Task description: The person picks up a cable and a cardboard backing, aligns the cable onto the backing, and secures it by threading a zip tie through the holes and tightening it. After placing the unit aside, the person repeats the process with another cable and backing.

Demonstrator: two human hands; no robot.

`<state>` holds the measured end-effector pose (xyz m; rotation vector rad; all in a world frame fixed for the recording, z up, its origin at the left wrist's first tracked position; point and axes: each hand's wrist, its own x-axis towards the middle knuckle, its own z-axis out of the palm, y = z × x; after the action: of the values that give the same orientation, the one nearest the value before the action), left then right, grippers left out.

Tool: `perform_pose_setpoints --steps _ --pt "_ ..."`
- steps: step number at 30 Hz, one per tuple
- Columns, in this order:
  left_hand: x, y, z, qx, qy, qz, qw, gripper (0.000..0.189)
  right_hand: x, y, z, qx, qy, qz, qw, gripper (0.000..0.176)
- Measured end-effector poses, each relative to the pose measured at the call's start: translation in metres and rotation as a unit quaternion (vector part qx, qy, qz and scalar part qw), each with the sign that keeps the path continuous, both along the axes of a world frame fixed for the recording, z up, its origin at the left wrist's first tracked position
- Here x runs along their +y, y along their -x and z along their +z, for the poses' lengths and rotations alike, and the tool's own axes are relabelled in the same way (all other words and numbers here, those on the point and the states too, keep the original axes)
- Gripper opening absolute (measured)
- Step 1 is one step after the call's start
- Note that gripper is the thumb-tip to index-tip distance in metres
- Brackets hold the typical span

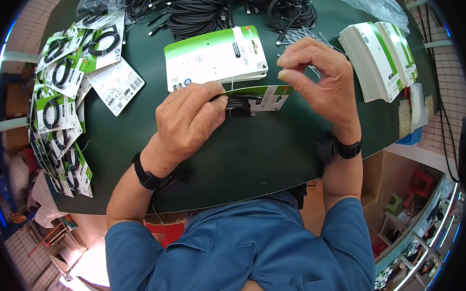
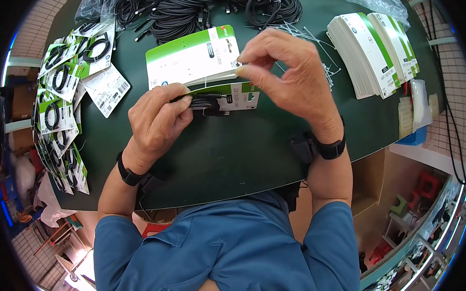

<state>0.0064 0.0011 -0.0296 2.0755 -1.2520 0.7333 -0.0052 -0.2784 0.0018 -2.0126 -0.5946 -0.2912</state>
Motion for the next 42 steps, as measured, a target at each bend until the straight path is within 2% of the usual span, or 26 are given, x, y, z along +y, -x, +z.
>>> perform_pose_setpoints --steps 4,8,11,15,20,23,27,32,35,40,42 --pt "0.001 0.002 0.005 0.013 -0.011 0.000 1.000 0.027 -0.032 -0.001 0.006 0.013 0.012 -0.137 0.990 0.014" --pt "-0.003 0.001 0.001 -0.022 0.008 0.002 1.000 0.025 -0.050 0.000 0.003 0.087 0.128 -0.232 0.960 0.010" --pt "-0.003 0.003 0.003 -0.019 0.007 0.011 1.000 0.025 -0.054 -0.003 -0.008 0.179 0.273 -0.206 0.922 0.015" --pt "-0.002 0.004 0.003 -0.012 0.003 0.011 1.000 0.025 -0.051 -0.007 -0.011 0.254 0.331 -0.216 0.883 0.016" --pt "-0.002 0.003 0.004 -0.020 0.001 0.016 1.000 0.025 -0.042 -0.013 -0.029 0.216 0.329 -0.175 0.902 0.017" --pt "-0.001 0.004 0.004 -0.012 0.006 -0.001 1.000 0.024 -0.023 -0.007 -0.028 0.154 0.397 -0.131 0.895 0.018" --pt "0.001 0.006 0.003 -0.011 0.003 -0.012 1.000 0.022 -0.027 -0.008 -0.031 0.102 0.313 -0.144 0.933 0.019" --pt "-0.006 0.012 0.011 -0.005 -0.007 -0.048 0.999 0.020 -0.035 -0.009 -0.012 0.112 0.197 -0.161 0.961 0.018" --pt "-0.011 0.015 0.012 -0.002 -0.009 -0.068 0.998 0.019 -0.030 -0.008 -0.010 0.228 0.019 -0.145 0.963 0.017" --pt "-0.023 0.014 0.014 -0.018 -0.010 -0.084 0.996 0.016 -0.027 -0.010 -0.010 0.205 0.038 -0.129 0.969 0.018" --pt "-0.030 0.011 0.016 -0.024 -0.016 -0.099 0.995 0.015 -0.023 -0.009 -0.005 0.231 0.030 -0.142 0.962 0.019"
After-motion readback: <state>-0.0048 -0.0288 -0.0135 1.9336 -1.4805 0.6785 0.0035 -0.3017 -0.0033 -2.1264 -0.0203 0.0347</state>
